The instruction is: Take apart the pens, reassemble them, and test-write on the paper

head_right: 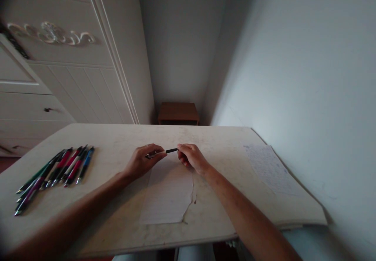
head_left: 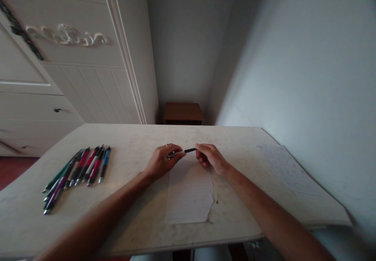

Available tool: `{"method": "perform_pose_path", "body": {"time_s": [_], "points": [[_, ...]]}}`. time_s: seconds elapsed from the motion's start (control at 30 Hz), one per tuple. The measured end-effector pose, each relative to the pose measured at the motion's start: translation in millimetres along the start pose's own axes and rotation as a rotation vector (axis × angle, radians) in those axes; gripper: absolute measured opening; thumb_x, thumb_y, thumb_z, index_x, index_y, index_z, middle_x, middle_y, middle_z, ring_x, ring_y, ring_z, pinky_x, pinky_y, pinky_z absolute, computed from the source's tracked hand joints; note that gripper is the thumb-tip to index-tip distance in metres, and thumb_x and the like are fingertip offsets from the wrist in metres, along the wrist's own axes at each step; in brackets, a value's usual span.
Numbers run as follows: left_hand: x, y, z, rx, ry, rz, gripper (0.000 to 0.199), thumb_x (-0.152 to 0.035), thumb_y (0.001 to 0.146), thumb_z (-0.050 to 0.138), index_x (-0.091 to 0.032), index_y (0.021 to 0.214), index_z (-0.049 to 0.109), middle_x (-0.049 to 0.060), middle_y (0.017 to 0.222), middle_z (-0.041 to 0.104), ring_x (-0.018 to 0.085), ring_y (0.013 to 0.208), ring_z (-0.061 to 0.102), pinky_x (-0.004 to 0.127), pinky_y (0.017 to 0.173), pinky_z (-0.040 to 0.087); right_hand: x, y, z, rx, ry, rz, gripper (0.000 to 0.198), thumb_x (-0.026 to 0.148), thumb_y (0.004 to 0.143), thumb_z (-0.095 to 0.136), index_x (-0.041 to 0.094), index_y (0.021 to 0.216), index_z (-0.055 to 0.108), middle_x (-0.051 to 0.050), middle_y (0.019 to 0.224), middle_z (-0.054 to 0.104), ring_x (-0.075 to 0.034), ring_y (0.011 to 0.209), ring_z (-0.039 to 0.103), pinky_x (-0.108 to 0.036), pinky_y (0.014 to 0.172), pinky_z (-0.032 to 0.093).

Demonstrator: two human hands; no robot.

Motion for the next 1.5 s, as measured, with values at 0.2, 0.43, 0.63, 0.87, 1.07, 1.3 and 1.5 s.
{"method": "perform_pose_path", "body": {"time_s": [0.2, 0.43, 0.63, 0.87, 1.07, 1.3, 1.5], "points": [[2.0, -4.0, 4.5, 0.044, 0.093, 0.086, 0.027, -0.036, 0.087, 0.064, -0.018, 0.107, 0.065, 0.001, 0.081, 0.067, 0.010, 0.061, 0.058, 0.021, 0.060, 0.046, -3.1, -0.5, 3.3, 0.037, -0.055, 0.002, 0.044, 0.056, 0.075, 0.061, 0.016, 0.057, 0.055, 0.003, 0.048, 0.049, -0.006, 0.039, 0.041, -0.019, 0.036, 0.028], [-0.3, -3.0, 4.4, 0.058, 0.068, 0.092, 0.015, -0.031, 0.089, 0.062, -0.018, 0.090, 0.069, 0.002, 0.079, 0.067, 0.011, 0.066, 0.060, 0.021, 0.064, 0.044, -9.7, 0.8, 5.2, 0.050, -0.113, -0.022, 0.046, 0.060, 0.079, 0.056, 0.018, 0.061, 0.053, 0.003, 0.051, 0.048, -0.008, 0.042, 0.041, -0.020, 0.038, 0.028], [-3.6, -0.9, 4.1, 0.128, 0.009, 0.082, 0.023, -0.032, 0.093, 0.055, -0.017, 0.087, 0.070, 0.002, 0.072, 0.065, 0.010, 0.062, 0.056, 0.021, 0.062, 0.042, 5.7, -5.4, 5.3, 0.113, -0.368, -0.299, 0.049, 0.060, 0.088, 0.047, 0.018, 0.062, 0.052, 0.003, 0.056, 0.045, -0.010, 0.052, 0.039, -0.024, 0.050, 0.030], [7.4, 3.1, 1.1, 0.101, -0.085, -0.062, 0.027, -0.040, 0.087, 0.062, -0.017, 0.102, 0.066, 0.004, 0.088, 0.068, 0.012, 0.068, 0.060, 0.022, 0.063, 0.048, 1.4, 2.7, -4.0, 0.084, -0.294, -0.276, 0.046, 0.059, 0.086, 0.051, 0.018, 0.066, 0.056, 0.001, 0.061, 0.052, -0.011, 0.056, 0.045, -0.025, 0.054, 0.034], [24.9, 7.7, -8.3, -0.073, -0.137, -0.112, 0.041, -0.041, 0.074, 0.075, -0.015, 0.102, 0.064, 0.005, 0.087, 0.067, 0.012, 0.063, 0.060, 0.023, 0.056, 0.050, -3.3, 13.8, -20.6, -0.071, -0.038, -0.159, 0.045, 0.059, 0.075, 0.061, 0.017, 0.061, 0.056, 0.000, 0.060, 0.054, -0.010, 0.051, 0.046, -0.024, 0.046, 0.033], [25.7, 9.7, -10.6, -0.078, -0.219, -0.224, 0.030, -0.045, 0.082, 0.065, -0.015, 0.084, 0.070, 0.003, 0.069, 0.067, 0.012, 0.058, 0.061, 0.021, 0.054, 0.048, 7.3, 17.0, -31.2, -0.019, -0.245, -0.299, 0.046, 0.061, 0.077, 0.062, 0.016, 0.073, 0.069, -0.004, 0.070, 0.065, -0.011, 0.057, 0.052, -0.026, 0.056, 0.040], [31.0, 8.4, -9.0, -0.089, -0.452, -0.365, 0.048, -0.054, 0.088, 0.053, -0.012, 0.108, 0.063, -0.003, 0.052, 0.056, 0.009, 0.040, 0.050, 0.019, 0.039, 0.041, 3.9, 20.2, -36.8, -0.038, -0.270, -0.288, 0.039, 0.053, 0.070, 0.074, 0.017, 0.084, 0.074, -0.002, 0.064, 0.064, -0.013, 0.057, 0.055, -0.026, 0.056, 0.040]]}}
Point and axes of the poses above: each hand's wrist, its own y-axis towards the middle knuckle, its own z-axis out of the palm, x = y × z, the point moved 4 cm from there along y, towards the middle knuckle
